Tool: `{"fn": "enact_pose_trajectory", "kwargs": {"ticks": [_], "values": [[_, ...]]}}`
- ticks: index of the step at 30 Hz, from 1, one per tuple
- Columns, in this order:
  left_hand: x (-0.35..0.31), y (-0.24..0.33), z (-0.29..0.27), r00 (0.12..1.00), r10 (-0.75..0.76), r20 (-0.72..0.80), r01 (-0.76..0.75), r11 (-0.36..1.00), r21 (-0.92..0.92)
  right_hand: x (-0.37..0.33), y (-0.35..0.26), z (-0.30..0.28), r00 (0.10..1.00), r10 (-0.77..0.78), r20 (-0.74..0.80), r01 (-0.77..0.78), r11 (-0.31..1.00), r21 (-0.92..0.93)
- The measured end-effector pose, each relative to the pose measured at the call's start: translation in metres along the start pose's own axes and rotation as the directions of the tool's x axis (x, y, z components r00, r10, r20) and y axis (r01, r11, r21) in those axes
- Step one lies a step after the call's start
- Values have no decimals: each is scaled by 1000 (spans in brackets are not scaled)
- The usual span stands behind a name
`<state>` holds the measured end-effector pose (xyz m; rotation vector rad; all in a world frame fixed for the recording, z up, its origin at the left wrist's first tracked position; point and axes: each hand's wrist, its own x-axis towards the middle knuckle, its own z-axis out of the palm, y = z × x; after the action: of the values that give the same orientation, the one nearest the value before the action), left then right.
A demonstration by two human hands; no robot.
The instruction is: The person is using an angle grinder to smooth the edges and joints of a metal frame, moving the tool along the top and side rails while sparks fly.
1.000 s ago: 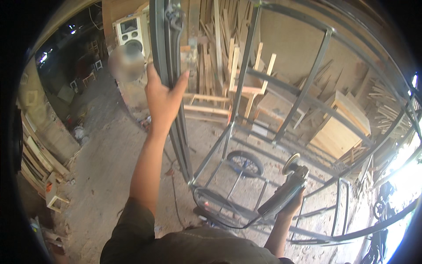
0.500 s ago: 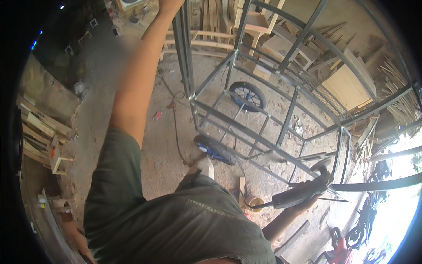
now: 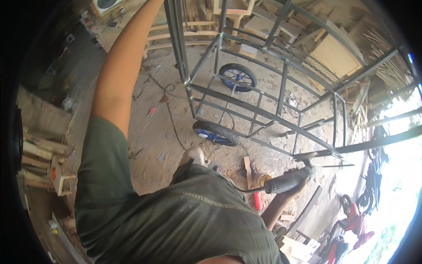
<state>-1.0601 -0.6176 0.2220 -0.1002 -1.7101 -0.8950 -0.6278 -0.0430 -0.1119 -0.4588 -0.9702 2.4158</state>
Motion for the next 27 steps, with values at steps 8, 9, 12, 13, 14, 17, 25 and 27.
{"fn": "enact_pose_trajectory", "kwargs": {"ticks": [8, 9, 12, 13, 14, 17, 25, 27], "values": [[-1, -31, -137, 901, 137, 412, -73, 983, -168, -56, 120, 74, 945, 304, 120, -319, 938, 133], [-14, -44, -160, 891, 176, 418, -128, 982, -141, -66, 146, 79, 939, 338, 61, -344, 928, 144], [-54, -81, -300, 893, 208, 398, -195, 978, -72, -125, 211, 167, 893, 447, 54, -449, 877, 171], [-82, -121, -340, 922, 167, 351, -147, 986, -82, -139, 239, 181, 880, 475, 22, -472, 868, 158], [-111, -163, -382, 947, 120, 299, -95, 991, -97, -158, 265, 200, 866, 499, -10, -493, 859, 137], [-312, -332, -546, 571, -800, 185, 680, 587, 438, -229, 327, 323, 774, 595, 216, -633, 733, 250], [-432, -226, -567, 52, -381, 923, 693, 679, 242, -303, 497, 512, 347, 877, 331, -921, 385, -55], [-415, -251, -563, 55, -256, 965, 640, 751, 162, -311, 526, 553, 308, 857, 414, -923, 374, -87]]}}
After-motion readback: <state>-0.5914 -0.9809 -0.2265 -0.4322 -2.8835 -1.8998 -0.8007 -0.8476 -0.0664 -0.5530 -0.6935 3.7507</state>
